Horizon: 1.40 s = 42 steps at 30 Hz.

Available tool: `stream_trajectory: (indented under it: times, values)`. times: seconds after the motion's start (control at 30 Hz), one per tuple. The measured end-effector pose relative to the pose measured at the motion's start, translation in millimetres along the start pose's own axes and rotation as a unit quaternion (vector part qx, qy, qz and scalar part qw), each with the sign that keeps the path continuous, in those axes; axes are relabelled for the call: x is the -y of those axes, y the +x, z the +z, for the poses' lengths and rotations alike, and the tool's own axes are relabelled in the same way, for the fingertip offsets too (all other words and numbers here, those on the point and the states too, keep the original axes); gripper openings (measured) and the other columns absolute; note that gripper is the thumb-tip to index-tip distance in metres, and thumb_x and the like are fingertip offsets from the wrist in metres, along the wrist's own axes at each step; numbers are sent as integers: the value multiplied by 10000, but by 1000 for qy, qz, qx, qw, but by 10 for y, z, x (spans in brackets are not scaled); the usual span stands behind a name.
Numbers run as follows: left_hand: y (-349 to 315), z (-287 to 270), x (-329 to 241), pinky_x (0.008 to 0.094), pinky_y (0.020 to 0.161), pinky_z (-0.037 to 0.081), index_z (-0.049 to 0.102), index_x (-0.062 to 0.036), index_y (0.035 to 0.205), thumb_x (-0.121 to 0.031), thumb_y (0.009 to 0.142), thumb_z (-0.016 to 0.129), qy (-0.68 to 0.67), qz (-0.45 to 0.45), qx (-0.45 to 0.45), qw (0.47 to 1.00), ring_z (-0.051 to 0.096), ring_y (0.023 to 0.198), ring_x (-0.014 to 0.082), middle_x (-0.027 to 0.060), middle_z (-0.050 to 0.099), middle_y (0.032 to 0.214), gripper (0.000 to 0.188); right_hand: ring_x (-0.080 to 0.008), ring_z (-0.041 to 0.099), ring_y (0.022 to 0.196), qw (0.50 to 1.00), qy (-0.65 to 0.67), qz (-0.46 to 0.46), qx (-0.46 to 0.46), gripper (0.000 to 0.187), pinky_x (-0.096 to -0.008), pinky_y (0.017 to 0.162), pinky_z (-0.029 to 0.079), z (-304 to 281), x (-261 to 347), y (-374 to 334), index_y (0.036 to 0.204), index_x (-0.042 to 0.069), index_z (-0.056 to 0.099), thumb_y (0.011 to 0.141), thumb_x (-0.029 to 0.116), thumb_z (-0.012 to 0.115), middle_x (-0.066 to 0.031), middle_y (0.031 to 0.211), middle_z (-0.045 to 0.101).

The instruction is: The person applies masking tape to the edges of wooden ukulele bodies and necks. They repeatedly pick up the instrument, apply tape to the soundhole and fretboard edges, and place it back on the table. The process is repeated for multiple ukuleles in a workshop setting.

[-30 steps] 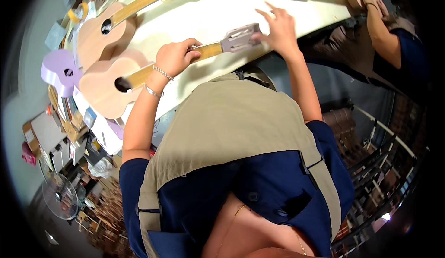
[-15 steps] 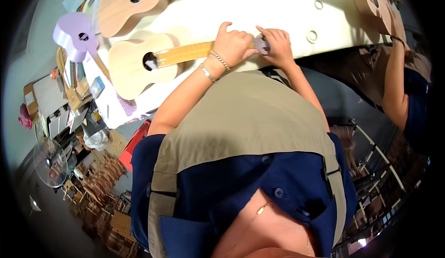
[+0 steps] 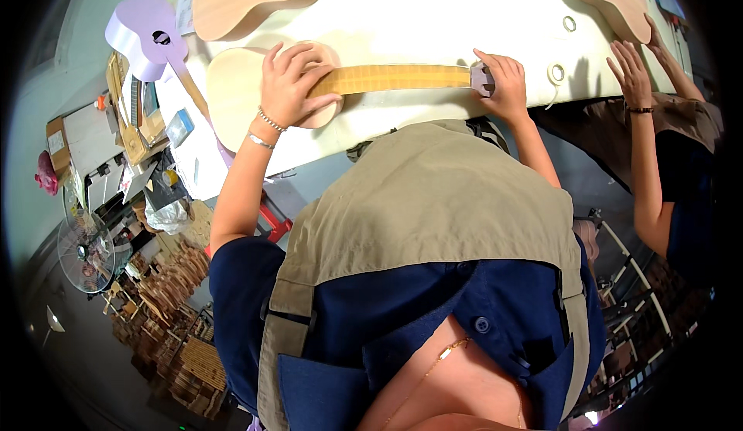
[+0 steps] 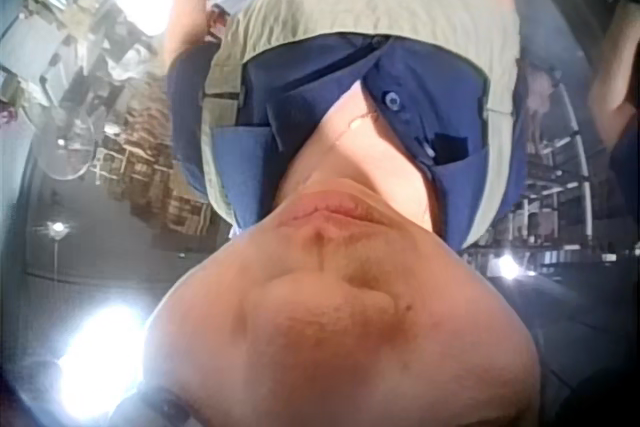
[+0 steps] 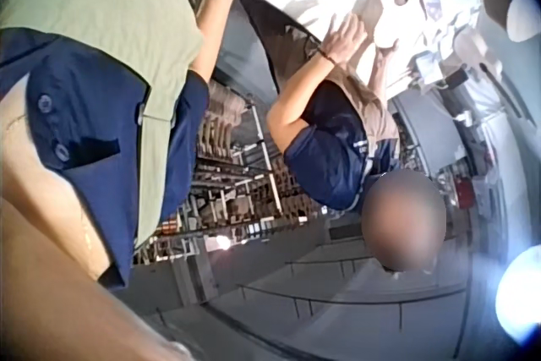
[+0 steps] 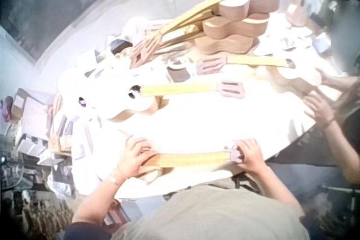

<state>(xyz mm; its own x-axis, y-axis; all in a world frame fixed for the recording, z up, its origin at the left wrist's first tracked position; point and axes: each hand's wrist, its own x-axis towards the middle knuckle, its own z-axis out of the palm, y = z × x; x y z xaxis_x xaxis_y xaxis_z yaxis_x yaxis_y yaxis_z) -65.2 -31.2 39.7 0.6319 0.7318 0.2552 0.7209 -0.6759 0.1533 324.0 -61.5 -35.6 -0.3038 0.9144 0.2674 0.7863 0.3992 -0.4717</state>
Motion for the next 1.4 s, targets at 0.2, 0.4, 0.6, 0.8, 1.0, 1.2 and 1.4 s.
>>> stream_trajectory:
  times: [0.2,0.4,0.6,0.8,1.0,1.2,1.4]
  values:
    - [-401,-167,275,488,1020,308,665,-122,966,-367,647,766,20,-37,-6,999,505,1102,252,59,571,1009,416,-249,526,973,1000,-5,1,6,750,-377,898,364,-10,12,23,1232,165,536,520,89,757,-56,1014,571]
    - [-869,-440,268,542,1020,306,573,-75,1108,-280,670,760,87,-166,-110,976,480,1104,344,103,537,1073,519,-250,549,904,1000,11,19,-20,470,-371,864,353,-55,182,41,974,143,586,514,110,675,-50,911,589]
    - [482,-804,-639,561,1051,226,537,-81,1227,-493,768,649,-13,-86,56,995,528,1112,306,127,581,1136,628,-183,549,865,978,-37,-56,-196,367,-351,850,334,-348,628,516,901,175,591,558,101,695,11,890,574]
    - [1716,-1491,-346,340,675,502,586,-20,1022,-563,911,425,-333,-153,484,795,629,770,219,99,622,797,577,-120,526,863,846,-171,-199,-465,387,-325,884,280,-698,634,1226,952,284,573,634,132,732,84,867,524]
    - [2148,-1402,-101,368,750,464,547,-55,1072,-552,916,397,-195,-47,420,885,593,877,283,155,600,894,543,-93,501,883,871,-233,-121,-415,276,-321,886,274,-942,623,1491,938,287,623,702,150,662,81,822,490]
    - [2244,-627,407,373,696,480,525,-135,1146,-490,862,519,108,42,241,964,593,820,300,111,598,888,454,-147,474,745,929,-222,-125,-271,226,-397,891,368,-731,294,1772,868,176,653,651,130,611,36,744,490]
    - [2330,312,617,379,648,480,556,-140,1103,-486,819,574,56,28,161,985,590,761,286,88,585,871,448,-201,500,799,950,-173,-86,-244,210,-515,979,349,-277,-247,1833,860,174,656,665,117,601,7,772,513]
